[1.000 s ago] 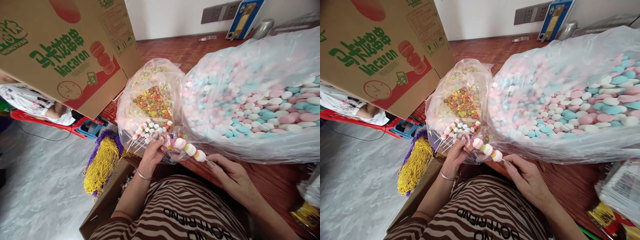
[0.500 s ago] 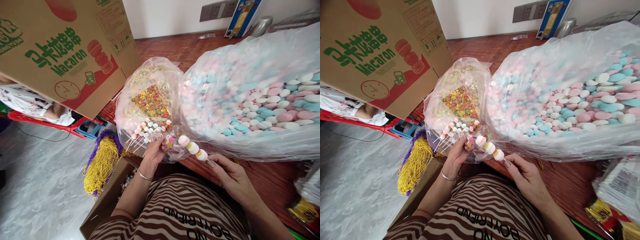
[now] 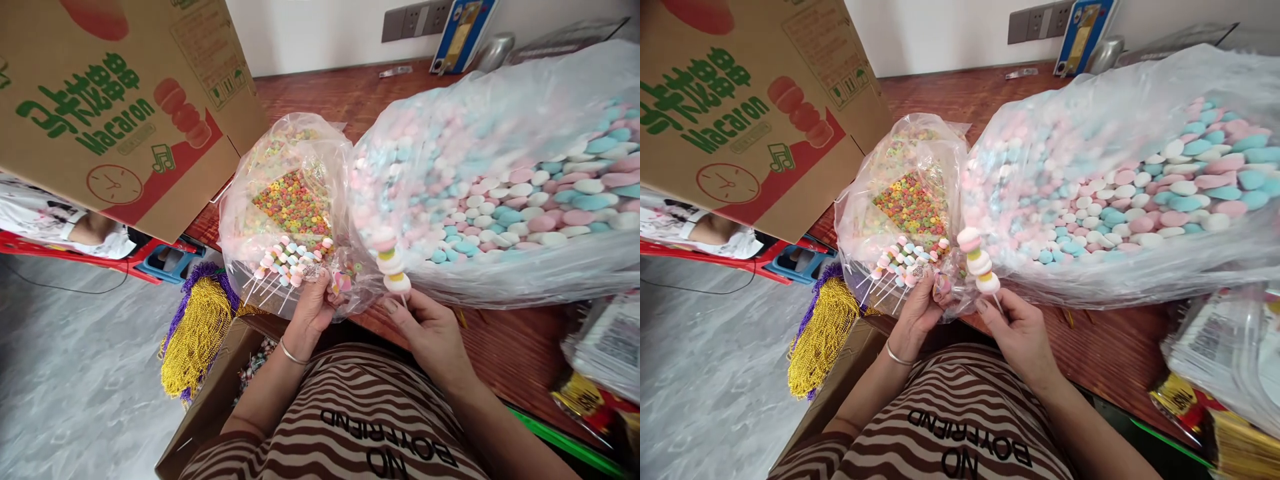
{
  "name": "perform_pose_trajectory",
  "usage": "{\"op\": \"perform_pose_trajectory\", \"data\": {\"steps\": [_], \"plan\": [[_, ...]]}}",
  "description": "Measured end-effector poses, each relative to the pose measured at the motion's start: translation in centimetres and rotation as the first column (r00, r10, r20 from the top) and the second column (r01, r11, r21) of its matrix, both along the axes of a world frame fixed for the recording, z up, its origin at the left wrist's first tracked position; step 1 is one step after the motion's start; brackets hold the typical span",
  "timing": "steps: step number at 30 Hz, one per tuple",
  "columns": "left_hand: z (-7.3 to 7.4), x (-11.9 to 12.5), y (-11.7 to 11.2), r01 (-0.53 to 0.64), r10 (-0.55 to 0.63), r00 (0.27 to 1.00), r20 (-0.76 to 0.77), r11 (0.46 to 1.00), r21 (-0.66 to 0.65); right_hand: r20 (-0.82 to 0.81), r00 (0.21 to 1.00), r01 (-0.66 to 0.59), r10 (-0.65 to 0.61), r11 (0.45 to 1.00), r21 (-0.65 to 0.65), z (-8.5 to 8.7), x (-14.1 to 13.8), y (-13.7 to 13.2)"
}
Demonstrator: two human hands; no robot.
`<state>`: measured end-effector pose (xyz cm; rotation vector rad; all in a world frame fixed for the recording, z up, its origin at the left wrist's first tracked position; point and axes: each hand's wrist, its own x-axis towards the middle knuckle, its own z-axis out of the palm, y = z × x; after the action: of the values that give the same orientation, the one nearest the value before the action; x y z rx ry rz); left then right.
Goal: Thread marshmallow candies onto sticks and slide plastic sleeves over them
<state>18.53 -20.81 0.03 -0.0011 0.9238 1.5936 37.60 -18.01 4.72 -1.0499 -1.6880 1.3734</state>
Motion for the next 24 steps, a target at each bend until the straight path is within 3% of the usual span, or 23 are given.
{"op": "perform_pose_trajectory", "data": {"steps": [3,7,15,18,22,24], "plan": [[0.4,-0.1,0.1,-0.027,0.027,1.000,-0.001,1.000,0.000,0.010,0.999,-0.036,0.035,0.993,0.112,0.6,0.0,0.0],[0.8,-0.8,0.3,-0.072,0.072,0.997,-0.008,0.997,-0.013,0.132,0.988,-0.115,0.077,0.942,0.315,0.2,1.4,-0.5],[0.6,-1.1,0.2,-0.089,0.091,0.993,-0.080,0.996,0.029,0.326,0.945,-0.191,0.011,0.829,0.525,-0.3,3.2,-0.8],[1.4,-1.1,0.3,-0.155,0.153,0.977,-0.149,0.988,-0.003,0.405,0.911,-0.217,-0.080,0.742,0.634,-0.3,3.7,-0.8],[2.7,-1.0,0.4,-0.231,0.221,0.945,-0.242,0.973,-0.015,0.471,0.848,-0.261,-0.242,0.584,0.769,-0.3,4.2,-1.0],[3.0,-1.0,0.4,-0.242,0.229,0.934,-0.273,0.970,-0.015,0.472,0.835,-0.271,-0.283,0.536,0.799,-0.2,4.3,-1.2]]}}
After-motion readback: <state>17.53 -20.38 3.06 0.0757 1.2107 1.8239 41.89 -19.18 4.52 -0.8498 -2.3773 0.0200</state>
